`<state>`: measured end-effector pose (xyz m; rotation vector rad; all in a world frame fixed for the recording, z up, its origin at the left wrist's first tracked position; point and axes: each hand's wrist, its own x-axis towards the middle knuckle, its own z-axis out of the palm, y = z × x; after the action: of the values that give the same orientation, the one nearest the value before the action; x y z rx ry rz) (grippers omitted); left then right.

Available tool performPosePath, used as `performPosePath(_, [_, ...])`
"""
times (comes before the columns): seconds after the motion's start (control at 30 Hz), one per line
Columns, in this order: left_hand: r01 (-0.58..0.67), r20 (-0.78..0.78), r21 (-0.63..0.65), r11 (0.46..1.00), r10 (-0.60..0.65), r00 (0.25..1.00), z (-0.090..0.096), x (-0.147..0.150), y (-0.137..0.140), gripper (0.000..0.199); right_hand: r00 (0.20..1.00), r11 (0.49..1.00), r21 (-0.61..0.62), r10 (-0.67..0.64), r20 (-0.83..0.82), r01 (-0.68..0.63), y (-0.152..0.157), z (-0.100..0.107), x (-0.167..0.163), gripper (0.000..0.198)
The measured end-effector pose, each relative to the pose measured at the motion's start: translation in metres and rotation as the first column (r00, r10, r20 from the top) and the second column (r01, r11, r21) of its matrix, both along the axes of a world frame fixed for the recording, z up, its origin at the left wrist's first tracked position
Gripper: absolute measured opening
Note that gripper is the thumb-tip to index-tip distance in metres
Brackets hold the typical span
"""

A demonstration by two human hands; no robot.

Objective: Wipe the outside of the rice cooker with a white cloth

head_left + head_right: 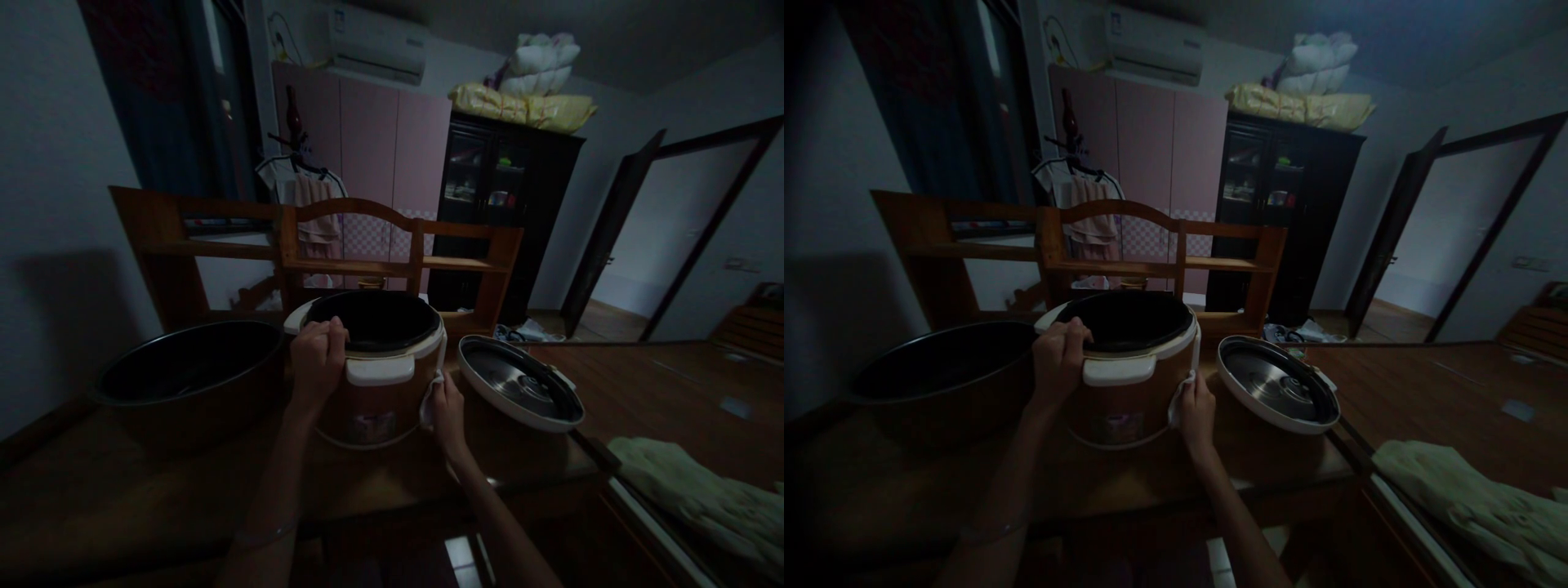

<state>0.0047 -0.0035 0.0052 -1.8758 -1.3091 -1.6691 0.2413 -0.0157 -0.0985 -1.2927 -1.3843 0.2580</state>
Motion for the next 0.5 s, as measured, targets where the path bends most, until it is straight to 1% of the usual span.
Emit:
performPosePath(0.07, [-0.003,0.005,0.001,1.0,0.003,1.0,-0.001,0.0,0.001,0.046,1.0,1.0,-0.023,0.02,0.014,-0.02,-0.013,-0.008,-0.004,0.032])
performPosePath(0.1, [-0.001,0.01,0.001,1.0,0.001,1.0,-0.001,0.0,0.001,0.046,0.999,0.999,-0.028,0.03,0.024,-0.029,-0.019,-0.008,-0.006,0.032])
performPosePath(0.13, [0.002,0.013,0.001,1.0,-0.002,1.0,-0.001,0.0,0.002,0.046,0.999,0.999,-0.027,0.035,0.035,-0.034,-0.023,-0.006,-0.008,0.031])
performPosePath(0.2, [0.006,0.016,0.003,1.0,-0.006,1.0,-0.002,0.0,0.002,0.045,0.998,0.999,-0.013,0.03,0.058,-0.03,-0.025,0.007,-0.01,0.027])
performPosePath(0.3, [0.001,0.006,0.006,1.0,-0.001,1.0,-0.001,0.0,0.001,0.045,0.996,1.0,0.02,-0.025,0.09,0.023,-0.016,0.033,-0.008,0.022])
performPosePath(0.37, [-0.003,0.004,0.001,1.0,0.003,1.0,-0.001,0.0,0.0,0.046,0.993,0.998,0.026,-0.06,0.104,0.058,-0.005,0.045,-0.004,0.023])
performPosePath(0.43, [-0.007,0.008,-0.004,1.0,0.007,1.0,-0.001,0.0,0.0,0.046,0.99,0.997,0.011,-0.071,0.12,0.07,0.002,0.048,0.0,0.024])
performPosePath(0.5, [-0.008,0.007,-0.004,1.0,0.008,1.0,-0.001,0.0,0.0,0.046,0.988,0.997,-0.02,-0.067,0.138,0.071,0.005,0.039,0.004,0.024])
